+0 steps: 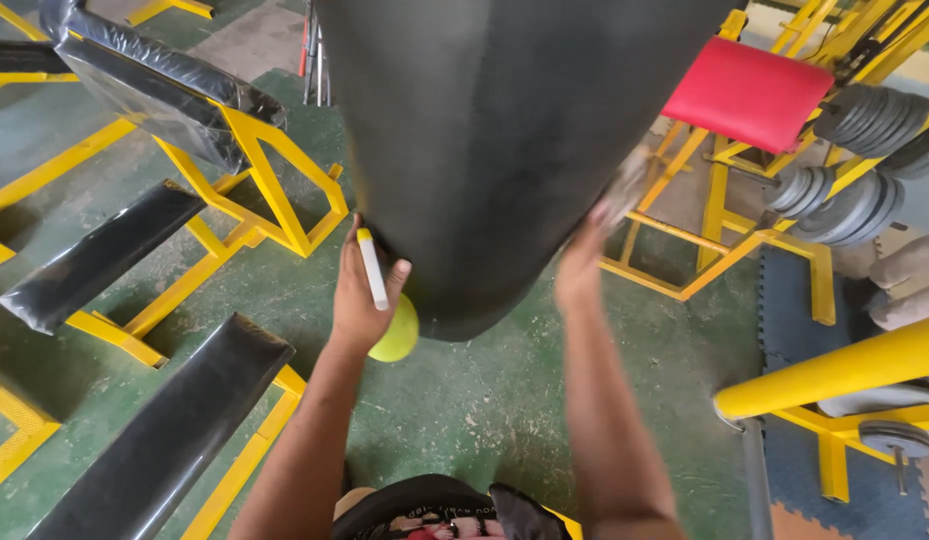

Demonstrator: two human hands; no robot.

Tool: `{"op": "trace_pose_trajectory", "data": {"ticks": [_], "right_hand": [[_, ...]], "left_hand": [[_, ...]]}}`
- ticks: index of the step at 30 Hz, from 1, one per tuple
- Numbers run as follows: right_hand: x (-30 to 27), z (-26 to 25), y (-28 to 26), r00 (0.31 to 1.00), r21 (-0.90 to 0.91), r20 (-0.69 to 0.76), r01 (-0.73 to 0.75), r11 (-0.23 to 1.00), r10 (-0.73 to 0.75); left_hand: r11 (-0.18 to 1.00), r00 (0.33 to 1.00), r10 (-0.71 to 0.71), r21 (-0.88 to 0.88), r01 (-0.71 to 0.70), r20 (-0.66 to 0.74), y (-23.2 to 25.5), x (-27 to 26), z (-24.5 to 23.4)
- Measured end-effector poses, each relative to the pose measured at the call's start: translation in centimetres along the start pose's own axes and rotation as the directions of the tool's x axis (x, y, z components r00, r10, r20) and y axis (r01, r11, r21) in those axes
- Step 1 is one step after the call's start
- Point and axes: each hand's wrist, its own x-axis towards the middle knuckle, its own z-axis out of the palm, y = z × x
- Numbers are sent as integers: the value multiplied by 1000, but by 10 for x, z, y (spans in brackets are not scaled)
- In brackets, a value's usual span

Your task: Cleaning and wiping down various pieces of gym equipment and benches using a spray bottle and cloth.

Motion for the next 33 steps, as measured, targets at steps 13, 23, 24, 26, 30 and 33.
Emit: {"op": "trace_pose_trajectory", "data": {"ticks": [13,23,24,26,30,33], "right_hand": [[-94,61,-30,927,-278,207,363,889,-313],[76,53,-107,935,-305,73,352,885,-347],[80,47,-88,936,-305,75,350,886,-344],[86,29,-52,989,-180,-5,142,973,-145],[50,8,61,1000,25,-12,-25,999,25],[-8,10,108,978,90,-20,-206,974,209]], "left_hand": [[967,936,-253,-44,250,-246,26,-7,9],[997,980,-39,60,51,-193,43,14,13],[997,980,-41,62,54,-193,38,15,12],[997,986,-15,73,27,-163,33,17,13],[997,989,-63,40,69,-137,27,28,14],[994,995,-26,101,36,-101,23,30,17]]}}
